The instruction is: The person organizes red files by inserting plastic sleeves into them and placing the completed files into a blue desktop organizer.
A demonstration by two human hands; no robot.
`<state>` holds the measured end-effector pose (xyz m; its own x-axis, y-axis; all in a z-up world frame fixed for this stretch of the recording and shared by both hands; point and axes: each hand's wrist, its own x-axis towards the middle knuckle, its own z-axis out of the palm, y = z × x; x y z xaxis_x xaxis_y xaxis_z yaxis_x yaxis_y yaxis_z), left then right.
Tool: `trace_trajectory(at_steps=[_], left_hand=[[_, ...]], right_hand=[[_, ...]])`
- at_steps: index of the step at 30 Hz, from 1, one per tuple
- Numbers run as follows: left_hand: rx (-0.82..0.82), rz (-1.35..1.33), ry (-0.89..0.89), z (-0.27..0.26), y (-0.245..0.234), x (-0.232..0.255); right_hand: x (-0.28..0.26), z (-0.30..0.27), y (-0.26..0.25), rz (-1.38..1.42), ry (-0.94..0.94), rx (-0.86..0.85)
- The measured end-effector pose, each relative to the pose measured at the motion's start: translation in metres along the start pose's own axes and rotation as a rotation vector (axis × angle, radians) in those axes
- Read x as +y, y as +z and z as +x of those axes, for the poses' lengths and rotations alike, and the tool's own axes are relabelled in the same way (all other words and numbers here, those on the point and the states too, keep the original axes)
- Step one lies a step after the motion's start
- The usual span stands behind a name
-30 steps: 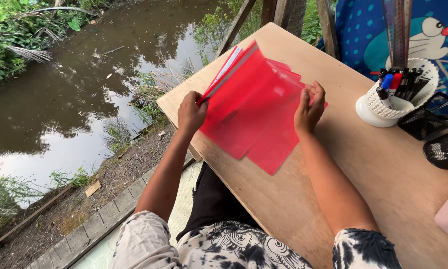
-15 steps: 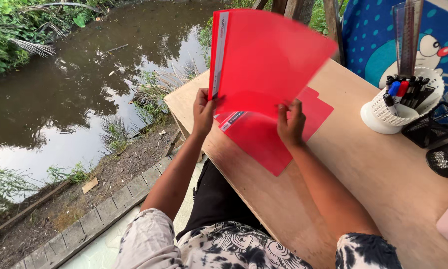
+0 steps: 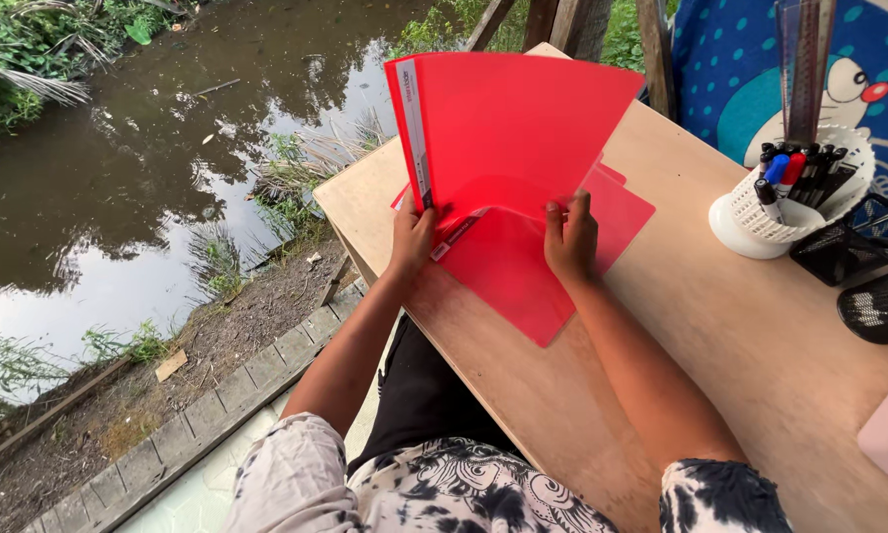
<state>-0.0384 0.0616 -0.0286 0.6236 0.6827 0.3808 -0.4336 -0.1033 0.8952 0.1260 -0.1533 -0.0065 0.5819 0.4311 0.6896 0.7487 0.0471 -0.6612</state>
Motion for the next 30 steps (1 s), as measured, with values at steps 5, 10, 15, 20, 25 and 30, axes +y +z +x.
trace_trajectory(at_steps=[5,10,15,20,25,30], left_hand=[[0.003,0.049,-0.027,0.0,-0.006,-0.012],[0.039,0.104,0.054,-0.001,-0.006,-0.015],[0.072,0.214,0.054,-0.005,0.003,0.001],[-0.043,0.114,0.087,-0.008,0.018,0.037],[-0.15,0.275,0.103,-0.01,0.048,0.066],[-0.318,0.169,0.071,-0.014,0.098,0.08]], right_hand=[[0.005,0.0,-0.001,-0.171,0.088,-0.064],[-0.001,0.001,-0.006,-0.03,-0.107,0.043],[-0.014,0.012,-0.021,0.079,0.075,0.041],[-0.027,0.002,-0.048,0.354,0.168,0.028],[-0.034,-0.012,-0.093,0.366,0.204,0.09],[-0.032,-0.022,-0.157,0.212,0.081,0.212]])
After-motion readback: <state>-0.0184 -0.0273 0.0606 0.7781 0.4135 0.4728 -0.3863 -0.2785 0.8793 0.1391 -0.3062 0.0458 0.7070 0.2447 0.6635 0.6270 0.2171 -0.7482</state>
